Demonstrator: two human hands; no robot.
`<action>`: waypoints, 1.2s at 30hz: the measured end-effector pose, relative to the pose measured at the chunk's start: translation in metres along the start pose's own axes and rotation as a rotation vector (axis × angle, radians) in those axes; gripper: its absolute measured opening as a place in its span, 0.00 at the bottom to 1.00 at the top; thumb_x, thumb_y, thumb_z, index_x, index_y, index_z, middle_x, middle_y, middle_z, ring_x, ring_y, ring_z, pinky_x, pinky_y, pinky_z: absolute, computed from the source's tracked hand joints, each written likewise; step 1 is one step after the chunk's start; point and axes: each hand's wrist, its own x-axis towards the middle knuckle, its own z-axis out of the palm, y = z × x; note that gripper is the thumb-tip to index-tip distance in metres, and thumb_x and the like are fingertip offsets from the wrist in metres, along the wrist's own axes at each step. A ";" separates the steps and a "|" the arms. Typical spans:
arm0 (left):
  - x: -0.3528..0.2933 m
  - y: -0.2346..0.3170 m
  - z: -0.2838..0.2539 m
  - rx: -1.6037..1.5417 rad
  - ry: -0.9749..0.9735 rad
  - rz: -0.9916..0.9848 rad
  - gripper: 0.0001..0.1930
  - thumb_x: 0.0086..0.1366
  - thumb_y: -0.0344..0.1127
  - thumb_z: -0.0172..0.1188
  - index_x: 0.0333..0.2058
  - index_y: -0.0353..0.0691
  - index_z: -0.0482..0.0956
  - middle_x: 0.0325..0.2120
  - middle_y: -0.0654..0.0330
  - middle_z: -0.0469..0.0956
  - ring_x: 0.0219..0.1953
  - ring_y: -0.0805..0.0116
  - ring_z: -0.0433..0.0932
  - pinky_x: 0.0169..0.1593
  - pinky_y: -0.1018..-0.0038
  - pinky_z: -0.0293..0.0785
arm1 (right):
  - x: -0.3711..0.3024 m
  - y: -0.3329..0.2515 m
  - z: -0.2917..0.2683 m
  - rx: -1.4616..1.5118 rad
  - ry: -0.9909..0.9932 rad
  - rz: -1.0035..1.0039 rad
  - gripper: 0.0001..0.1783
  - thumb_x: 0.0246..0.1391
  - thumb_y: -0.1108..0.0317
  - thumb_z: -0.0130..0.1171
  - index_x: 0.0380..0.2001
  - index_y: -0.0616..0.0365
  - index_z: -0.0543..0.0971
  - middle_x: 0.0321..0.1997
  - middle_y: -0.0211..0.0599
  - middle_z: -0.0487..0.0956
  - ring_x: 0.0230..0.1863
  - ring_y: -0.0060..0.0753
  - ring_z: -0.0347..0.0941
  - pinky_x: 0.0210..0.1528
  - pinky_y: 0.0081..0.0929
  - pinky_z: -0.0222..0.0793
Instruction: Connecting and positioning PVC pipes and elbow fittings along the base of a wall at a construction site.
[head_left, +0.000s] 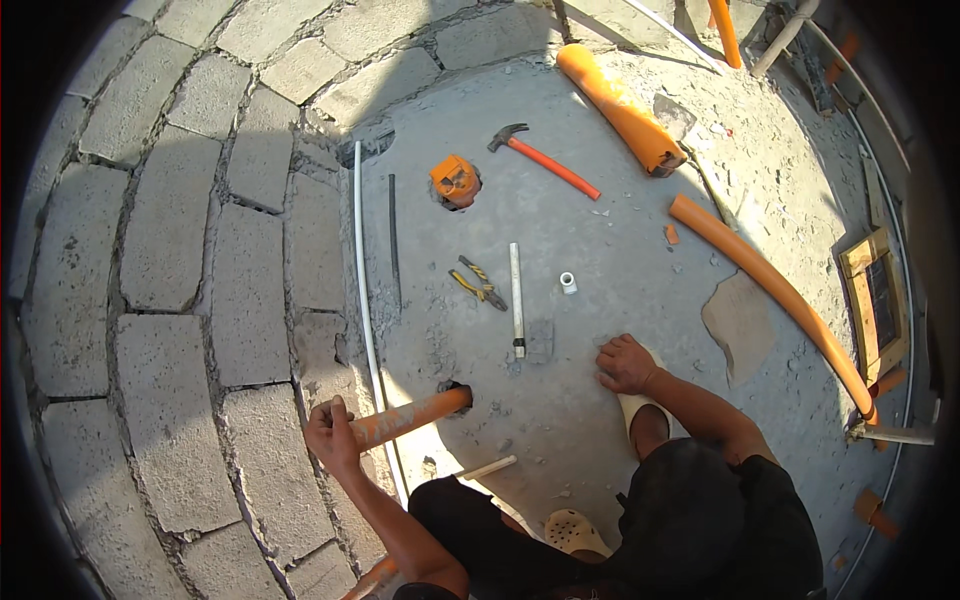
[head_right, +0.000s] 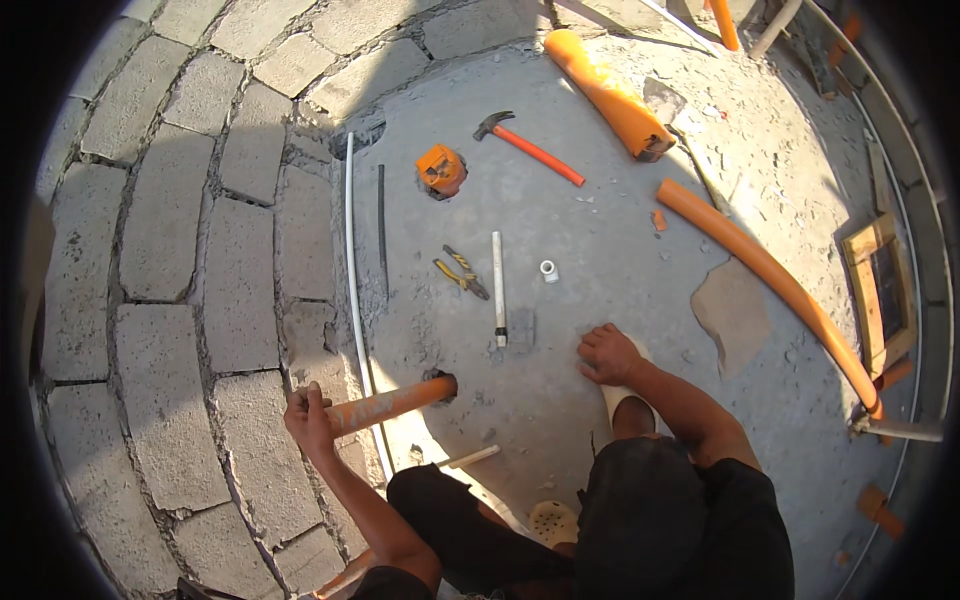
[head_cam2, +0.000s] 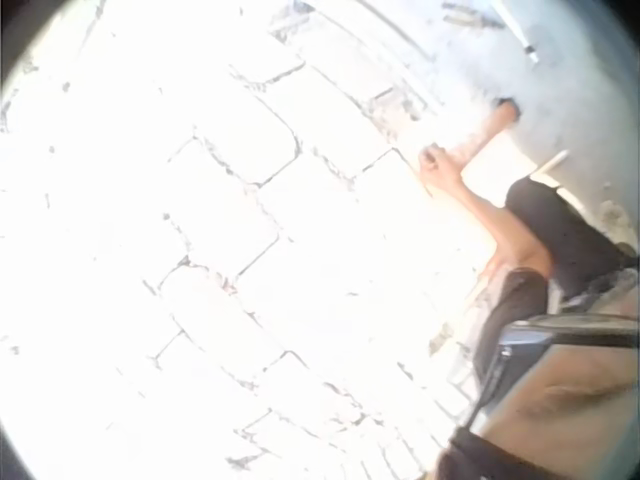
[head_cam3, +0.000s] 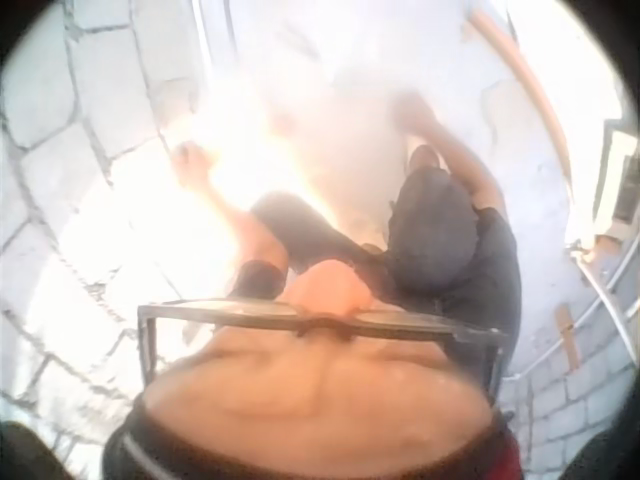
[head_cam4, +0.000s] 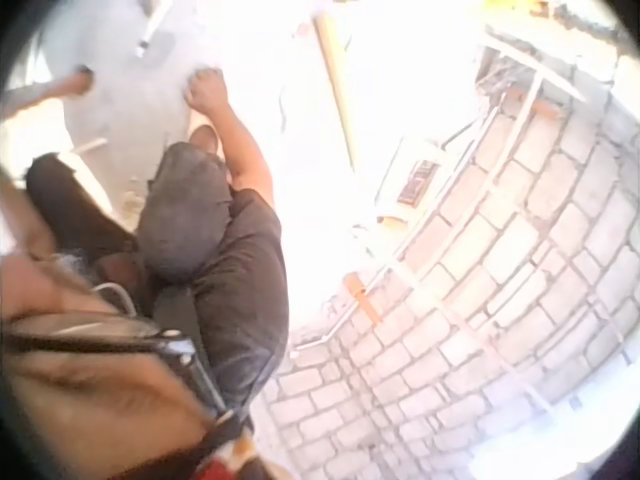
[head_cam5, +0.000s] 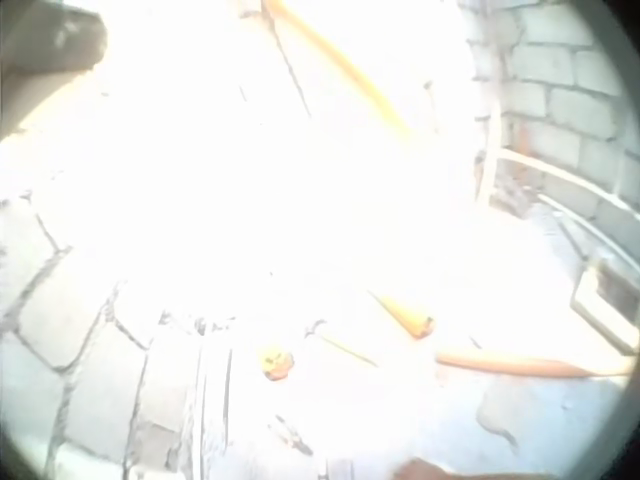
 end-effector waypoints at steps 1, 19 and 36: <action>0.000 0.000 0.000 -0.006 0.000 -0.004 0.15 0.65 0.43 0.63 0.31 0.33 0.78 0.19 0.60 0.78 0.22 0.76 0.72 0.28 0.77 0.67 | 0.000 0.000 -0.001 0.001 -0.008 0.004 0.15 0.43 0.56 0.63 0.27 0.55 0.74 0.33 0.39 0.74 0.40 0.44 0.71 0.49 0.41 0.62; 0.000 0.005 0.001 0.038 0.003 0.000 0.15 0.64 0.43 0.63 0.32 0.33 0.79 0.19 0.59 0.79 0.23 0.74 0.75 0.30 0.75 0.70 | -0.001 0.003 0.003 0.019 -0.002 0.004 0.14 0.44 0.56 0.62 0.27 0.55 0.75 0.34 0.40 0.74 0.40 0.44 0.71 0.50 0.41 0.62; -0.001 0.006 0.010 0.001 0.026 0.025 0.14 0.63 0.40 0.64 0.28 0.32 0.79 0.18 0.62 0.77 0.22 0.77 0.71 0.28 0.76 0.68 | 0.000 0.009 0.004 -0.022 -0.015 -0.011 0.15 0.44 0.56 0.63 0.28 0.54 0.75 0.34 0.39 0.74 0.40 0.43 0.71 0.48 0.41 0.62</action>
